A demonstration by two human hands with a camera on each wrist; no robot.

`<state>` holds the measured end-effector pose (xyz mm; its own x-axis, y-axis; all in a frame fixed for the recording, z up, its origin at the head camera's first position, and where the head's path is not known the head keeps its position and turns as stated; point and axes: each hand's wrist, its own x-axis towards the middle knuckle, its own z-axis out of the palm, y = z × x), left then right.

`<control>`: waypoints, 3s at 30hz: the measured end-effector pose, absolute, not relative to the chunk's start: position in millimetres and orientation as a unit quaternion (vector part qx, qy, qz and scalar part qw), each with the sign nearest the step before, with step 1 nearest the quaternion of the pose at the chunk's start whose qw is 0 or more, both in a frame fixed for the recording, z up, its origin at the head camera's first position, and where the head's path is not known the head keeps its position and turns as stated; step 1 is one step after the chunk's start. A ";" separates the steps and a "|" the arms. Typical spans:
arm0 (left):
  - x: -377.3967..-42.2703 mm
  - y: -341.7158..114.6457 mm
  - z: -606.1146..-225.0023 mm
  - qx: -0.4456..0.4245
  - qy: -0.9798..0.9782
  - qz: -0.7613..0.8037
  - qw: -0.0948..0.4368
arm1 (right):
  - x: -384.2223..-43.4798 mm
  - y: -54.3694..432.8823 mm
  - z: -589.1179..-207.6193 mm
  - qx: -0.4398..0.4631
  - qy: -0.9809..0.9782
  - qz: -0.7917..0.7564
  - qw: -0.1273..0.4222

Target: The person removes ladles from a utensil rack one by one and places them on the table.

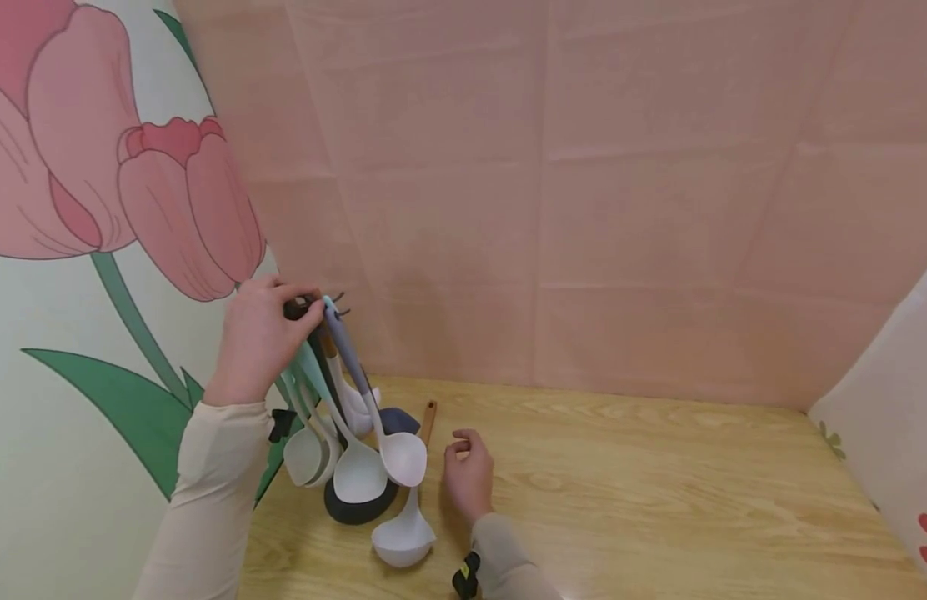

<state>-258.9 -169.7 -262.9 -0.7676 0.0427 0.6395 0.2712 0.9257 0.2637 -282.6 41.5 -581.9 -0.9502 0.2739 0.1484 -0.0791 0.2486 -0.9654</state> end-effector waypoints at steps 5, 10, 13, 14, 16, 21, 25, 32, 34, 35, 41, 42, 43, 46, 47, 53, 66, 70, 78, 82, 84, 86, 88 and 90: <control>-257.2 -169.1 -264.2 -0.082 -0.923 -0.165 0.339 | -279.1 43.6 -558.7 -0.043 -0.778 0.600 0.179; -255.6 -167.3 -263.0 -0.063 -0.928 -0.141 0.339 | -270.0 39.2 -529.3 0.014 -0.773 0.614 0.160; -254.9 -166.6 -262.1 -0.058 -0.933 -0.129 0.332 | -261.6 34.8 -511.4 0.048 -0.767 0.626 0.129; -254.8 -166.5 -261.9 -0.058 -0.934 -0.126 0.328 | -258.7 33.4 -505.8 0.060 -0.765 0.630 0.117; -254.8 -166.1 -261.3 -0.057 -0.938 -0.123 0.318 | -253.3 30.9 -494.9 0.080 -0.763 0.634 0.095; -254.7 -165.7 -259.9 -0.055 -0.941 -0.121 0.311 | -242.5 25.3 -473.5 0.131 -0.784 0.599 0.093; -254.3 -165.5 -258.4 -0.056 -0.938 -0.121 0.321 | -236.7 21.6 -461.4 0.166 -0.797 0.567 0.123; -253.8 -164.8 -256.2 -0.060 -0.938 -0.107 0.324 | -231.8 17.7 -453.6 0.186 -0.802 0.554 0.120; -253.0 -164.6 -256.3 -0.062 -0.939 -0.107 0.321 | -230.9 17.0 -453.9 0.191 -0.806 0.547 0.118; -252.5 -164.6 -256.5 -0.063 -0.939 -0.109 0.321 | -230.6 16.6 -454.2 0.196 -0.808 0.543 0.117; -250.9 -164.1 -257.9 -0.060 -0.934 -0.124 0.330 | -231.0 16.0 -454.4 0.212 -0.809 0.539 0.097; -250.8 -164.1 -258.1 -0.059 -0.933 -0.123 0.333 | -231.0 16.2 -454.3 0.209 -0.811 0.539 0.091; -250.9 -164.2 -258.4 -0.061 -0.932 -0.123 0.337 | -231.2 16.3 -454.1 0.208 -0.812 0.538 0.087; -250.7 -164.6 -259.4 -0.067 -0.928 -0.118 0.347 | -231.8 16.6 -454.2 0.203 -0.817 0.534 0.076; -250.6 -164.7 -259.8 -0.068 -0.927 -0.116 0.350 | -231.7 16.7 -454.1 0.202 -0.818 0.534 0.073; -249.7 -164.7 -262.1 -0.068 -0.923 -0.119 0.359 | -232.8 16.2 -452.7 0.209 -0.818 0.532 0.070; -245.0 -164.0 -263.9 -0.072 -0.924 -0.109 0.359 | -231.0 9.0 -451.2 0.220 -0.780 0.586 -0.007; -245.5 -164.4 -263.3 -0.076 -0.926 -0.106 0.354 | -231.5 6.8 -451.5 0.232 -0.770 0.593 -0.033; -245.0 -163.3 -263.4 -0.074 -0.928 -0.103 0.349 | -234.5 1.5 -457.0 0.236 -0.766 0.597 -0.030; -244.2 -163.1 -262.8 -0.071 -0.930 -0.102 0.345 | -233.8 -0.5 -458.2 0.228 -0.764 0.603 -0.028; -244.0 -163.4 -262.6 -0.070 -0.931 -0.102 0.344 | -232.8 -1.1 -457.5 0.228 -0.762 0.605 -0.027; -243.9 -164.0 -262.6 -0.071 -0.930 -0.103 0.344 | -231.6 -1.8 -456.3 0.226 -0.761 0.608 -0.024; -244.0 -164.8 -262.7 -0.072 -0.930 -0.104 0.346 | -231.0 -2.5 -455.8 0.224 -0.759 0.611 -0.019; -244.4 -165.4 -262.7 -0.074 -0.929 -0.106 0.348 | -230.5 -3.0 -455.8 0.225 -0.757 0.613 -0.008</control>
<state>-244.4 -165.4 -262.7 -0.7471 0.0628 0.6617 0.2102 0.9667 0.1456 -230.5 -3.0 -455.8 -0.8986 -0.3509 0.2634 -0.3306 0.1469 -0.9323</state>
